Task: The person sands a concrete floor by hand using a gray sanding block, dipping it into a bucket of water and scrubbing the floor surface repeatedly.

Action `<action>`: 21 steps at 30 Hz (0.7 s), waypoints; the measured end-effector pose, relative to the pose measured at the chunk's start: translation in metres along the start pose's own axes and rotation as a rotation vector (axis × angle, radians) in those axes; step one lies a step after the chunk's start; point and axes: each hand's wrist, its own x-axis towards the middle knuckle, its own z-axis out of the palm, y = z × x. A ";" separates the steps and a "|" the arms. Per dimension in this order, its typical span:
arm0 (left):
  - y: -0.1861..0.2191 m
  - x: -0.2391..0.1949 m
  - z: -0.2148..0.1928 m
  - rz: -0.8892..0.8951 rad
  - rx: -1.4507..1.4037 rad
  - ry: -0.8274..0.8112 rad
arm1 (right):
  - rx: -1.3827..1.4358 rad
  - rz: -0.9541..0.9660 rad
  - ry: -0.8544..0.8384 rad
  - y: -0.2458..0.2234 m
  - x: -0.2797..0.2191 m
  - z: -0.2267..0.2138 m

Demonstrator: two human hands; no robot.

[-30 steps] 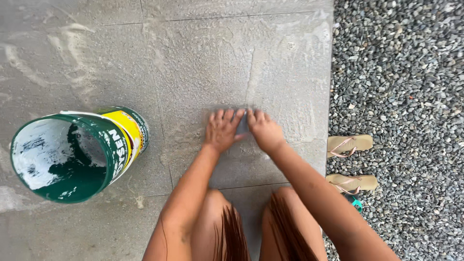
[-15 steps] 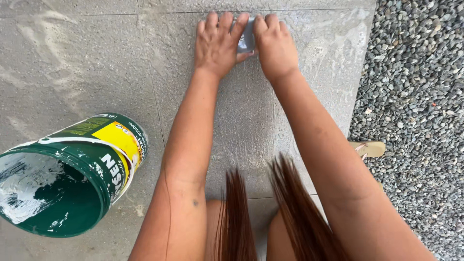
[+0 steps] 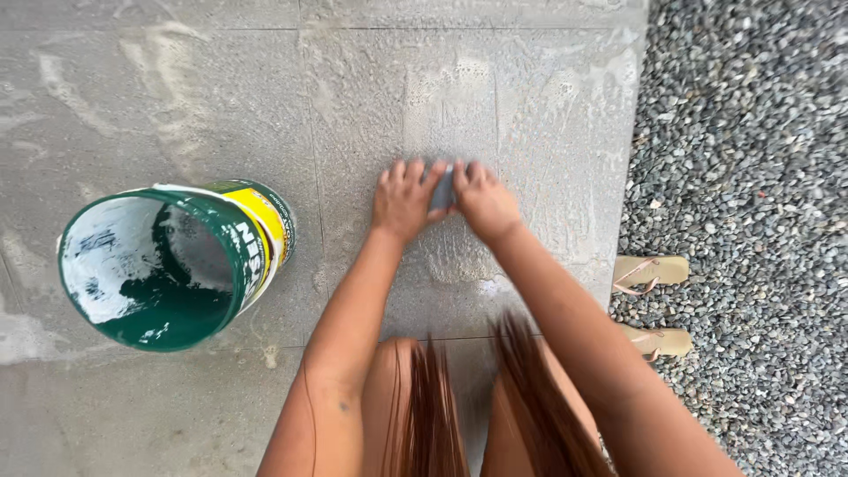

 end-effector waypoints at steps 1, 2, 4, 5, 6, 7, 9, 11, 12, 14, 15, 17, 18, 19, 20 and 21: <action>0.007 -0.018 0.000 -0.007 -0.022 -0.010 | 0.034 0.003 -0.057 -0.012 -0.014 0.000; 0.013 -0.033 0.002 -0.006 -0.020 0.003 | 0.024 0.001 -0.048 -0.020 -0.028 0.010; 0.024 -0.074 0.006 -0.025 -0.011 -0.033 | -0.017 -0.027 -0.065 -0.043 -0.060 0.034; 0.030 -0.092 0.006 -0.033 -0.004 -0.025 | -0.019 -0.038 -0.058 -0.054 -0.074 0.038; 0.034 -0.110 0.006 -0.033 -0.032 -0.033 | -0.009 -0.061 -0.061 -0.064 -0.088 0.042; 0.038 -0.124 0.007 -0.029 -0.060 -0.039 | -0.002 -0.081 -0.061 -0.072 -0.099 0.046; 0.040 -0.143 0.011 -0.041 -0.062 -0.056 | -0.020 -0.096 -0.050 -0.086 -0.111 0.037; 0.037 -0.150 0.016 -0.053 -0.066 -0.073 | -0.038 -0.111 -0.040 -0.090 -0.112 0.040; 0.034 -0.147 0.018 -0.061 -0.088 -0.085 | -0.048 -0.108 -0.029 -0.088 -0.108 0.047; 0.029 -0.138 0.020 -0.077 -0.122 -0.102 | -0.058 -0.109 -0.033 -0.082 -0.095 0.049; 0.022 -0.128 0.019 -0.096 -0.123 -0.081 | -0.085 -0.099 -0.012 -0.080 -0.082 0.046; 0.006 -0.107 0.020 -0.118 -0.124 -0.059 | -0.111 -0.093 0.007 -0.071 -0.054 0.040; -0.003 -0.095 0.021 -0.108 -0.110 -0.036 | -0.079 -0.079 -0.022 -0.066 -0.039 0.038; -0.010 -0.093 0.022 -0.104 -0.100 -0.028 | -0.035 -0.065 -0.065 -0.066 -0.031 0.037; -0.016 -0.090 0.019 -0.112 -0.105 -0.043 | -0.025 -0.068 -0.078 -0.066 -0.026 0.037; -0.021 -0.083 0.018 -0.098 -0.092 -0.051 | -0.045 -0.061 -0.062 -0.063 -0.020 0.036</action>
